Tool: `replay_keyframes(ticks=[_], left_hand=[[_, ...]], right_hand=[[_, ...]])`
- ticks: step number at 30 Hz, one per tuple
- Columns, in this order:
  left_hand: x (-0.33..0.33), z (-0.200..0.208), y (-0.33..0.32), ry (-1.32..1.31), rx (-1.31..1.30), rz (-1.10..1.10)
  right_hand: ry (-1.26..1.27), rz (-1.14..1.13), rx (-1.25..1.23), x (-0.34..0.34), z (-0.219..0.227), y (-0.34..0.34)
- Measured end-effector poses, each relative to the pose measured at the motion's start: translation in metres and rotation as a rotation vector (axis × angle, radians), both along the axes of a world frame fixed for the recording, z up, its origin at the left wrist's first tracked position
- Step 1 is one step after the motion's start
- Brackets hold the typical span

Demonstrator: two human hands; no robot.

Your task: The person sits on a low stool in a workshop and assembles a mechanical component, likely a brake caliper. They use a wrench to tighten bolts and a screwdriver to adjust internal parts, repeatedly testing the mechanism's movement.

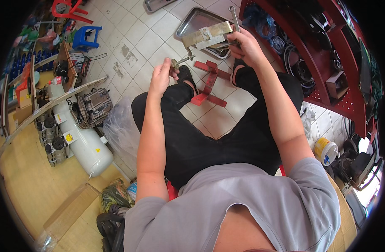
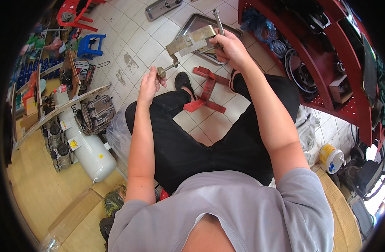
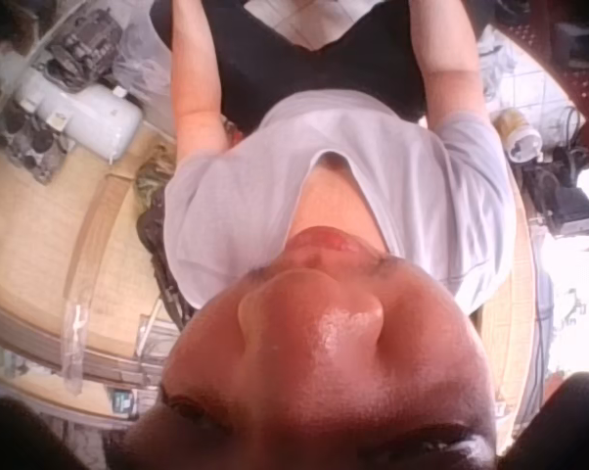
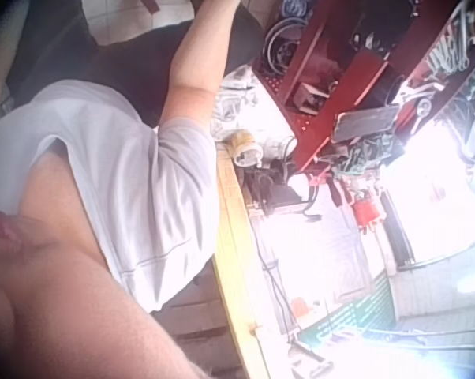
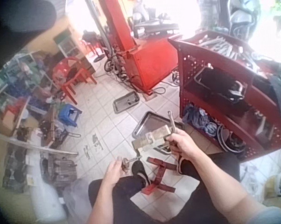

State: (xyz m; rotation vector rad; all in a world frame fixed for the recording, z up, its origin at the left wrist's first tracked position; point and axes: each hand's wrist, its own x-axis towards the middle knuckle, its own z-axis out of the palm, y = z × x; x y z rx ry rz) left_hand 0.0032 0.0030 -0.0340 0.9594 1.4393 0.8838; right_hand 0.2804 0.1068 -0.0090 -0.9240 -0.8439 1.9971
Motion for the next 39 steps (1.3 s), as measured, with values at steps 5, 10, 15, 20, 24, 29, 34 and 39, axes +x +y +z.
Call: replay_keyframes(ticks=[5,10,15,20,24,29,34,39], left_hand=[[0.008,0.003,0.0,0.015,0.156,0.008],[-0.001,-0.004,-0.002,-0.016,-0.005,0.032],[0.008,0.001,-0.001,0.081,0.226,0.002],[0.004,0.002,-0.001,-0.038,0.011,0.046],[0.019,0.006,-0.004,0.149,0.34,0.008],[0.005,0.002,-0.002,-0.156,-0.012,0.063],[0.023,0.005,-0.001,-0.023,0.281,0.1],[-0.008,-0.003,0.002,-0.169,0.033,0.045]], right_hand=[[0.004,0.003,-0.006,0.002,-0.001,0.002],[-0.006,0.005,0.003,-0.001,-0.001,0.0],[0.018,0.001,0.0,0.002,-0.003,0.002],[0.003,-0.002,-0.011,0.0,-0.001,0.0],[0.021,-0.005,-0.008,0.002,-0.003,0.002],[0.019,0.005,0.005,0.002,-0.002,0.001],[0.031,-0.022,-0.002,0.002,-0.004,0.002],[0.036,-0.024,0.018,0.0,-0.003,0.002]])
